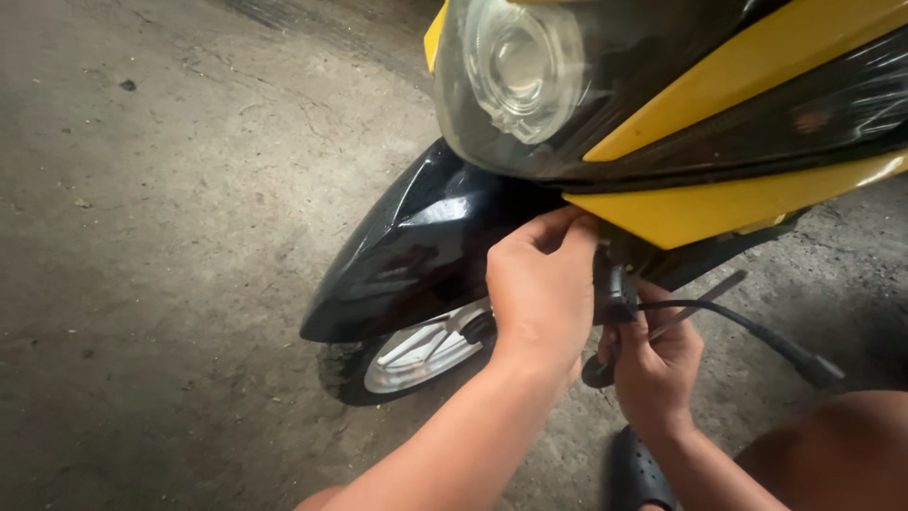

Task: The person assembles a small auxiliary light by hand, inserting a bolt and nut, and then mounts the light onto the front fairing of a yellow scooter using a screwdriver.

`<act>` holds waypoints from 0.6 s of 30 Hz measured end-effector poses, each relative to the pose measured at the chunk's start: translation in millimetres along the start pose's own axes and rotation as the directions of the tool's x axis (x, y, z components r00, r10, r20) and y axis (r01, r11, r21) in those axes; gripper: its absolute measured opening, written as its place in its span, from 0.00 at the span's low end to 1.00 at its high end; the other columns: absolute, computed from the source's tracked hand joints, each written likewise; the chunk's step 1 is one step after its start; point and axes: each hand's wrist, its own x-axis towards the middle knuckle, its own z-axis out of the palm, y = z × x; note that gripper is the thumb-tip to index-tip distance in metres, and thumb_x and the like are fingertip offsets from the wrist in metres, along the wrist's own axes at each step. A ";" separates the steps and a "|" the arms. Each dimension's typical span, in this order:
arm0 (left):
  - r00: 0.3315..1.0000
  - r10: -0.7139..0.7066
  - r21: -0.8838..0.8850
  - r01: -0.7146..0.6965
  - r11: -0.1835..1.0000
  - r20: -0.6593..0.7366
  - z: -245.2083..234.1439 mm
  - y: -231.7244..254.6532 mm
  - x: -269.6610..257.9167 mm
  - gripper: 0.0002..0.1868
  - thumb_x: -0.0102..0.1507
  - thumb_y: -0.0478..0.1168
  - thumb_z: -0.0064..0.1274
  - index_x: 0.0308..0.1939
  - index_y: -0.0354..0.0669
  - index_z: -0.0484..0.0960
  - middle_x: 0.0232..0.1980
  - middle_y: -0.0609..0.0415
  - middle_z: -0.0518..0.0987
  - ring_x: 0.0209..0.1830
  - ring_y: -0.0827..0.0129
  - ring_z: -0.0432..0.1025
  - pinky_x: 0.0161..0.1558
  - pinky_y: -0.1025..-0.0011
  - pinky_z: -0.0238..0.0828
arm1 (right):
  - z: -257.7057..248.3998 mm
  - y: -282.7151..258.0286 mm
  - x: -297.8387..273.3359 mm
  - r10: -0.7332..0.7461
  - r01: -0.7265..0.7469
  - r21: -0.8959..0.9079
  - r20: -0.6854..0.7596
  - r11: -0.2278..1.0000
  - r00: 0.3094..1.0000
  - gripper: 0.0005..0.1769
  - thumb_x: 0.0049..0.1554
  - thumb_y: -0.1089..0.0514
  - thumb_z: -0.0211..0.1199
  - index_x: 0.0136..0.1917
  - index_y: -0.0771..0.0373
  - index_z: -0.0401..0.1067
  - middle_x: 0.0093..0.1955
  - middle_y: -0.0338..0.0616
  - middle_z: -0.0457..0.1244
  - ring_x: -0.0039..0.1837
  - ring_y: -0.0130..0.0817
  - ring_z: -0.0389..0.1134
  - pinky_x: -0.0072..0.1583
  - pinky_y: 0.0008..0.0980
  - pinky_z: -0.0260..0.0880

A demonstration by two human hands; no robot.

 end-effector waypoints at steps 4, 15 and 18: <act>0.999 -0.051 -0.015 0.051 0.999 0.007 0.7 -0.8 -1.6 0.15 0.62 0.39 0.57 0.46 0.30 0.87 0.39 0.52 0.86 0.34 0.75 0.73 0.38 0.73 0.72 | 0.3 23.8 -4.8 0.107 -0.108 0.102 0.014 0.989 0.994 0.09 0.69 0.60 0.53 0.52 0.70 0.69 0.36 0.41 0.64 0.33 0.26 0.63 0.36 0.26 0.63; 0.997 -0.031 -0.018 0.030 0.999 -0.071 8.2 -3.9 0.5 0.17 0.57 0.39 0.61 0.46 0.32 0.87 0.42 0.51 0.87 0.38 0.74 0.77 0.44 0.74 0.74 | -3.5 48.4 -10.4 0.117 -0.117 0.046 0.009 0.992 0.993 0.09 0.68 0.61 0.52 0.49 0.66 0.70 0.46 0.37 0.67 0.47 0.21 0.66 0.49 0.23 0.68; 0.997 -0.073 -0.112 0.068 0.991 -0.039 9.0 -3.4 -0.6 0.16 0.57 0.39 0.62 0.46 0.32 0.87 0.43 0.52 0.87 0.41 0.74 0.77 0.46 0.75 0.72 | -11.7 59.8 -9.2 0.143 -0.143 -0.027 -0.026 0.989 0.989 0.11 0.71 0.61 0.53 0.46 0.67 0.67 0.44 0.41 0.67 0.45 0.24 0.65 0.47 0.26 0.67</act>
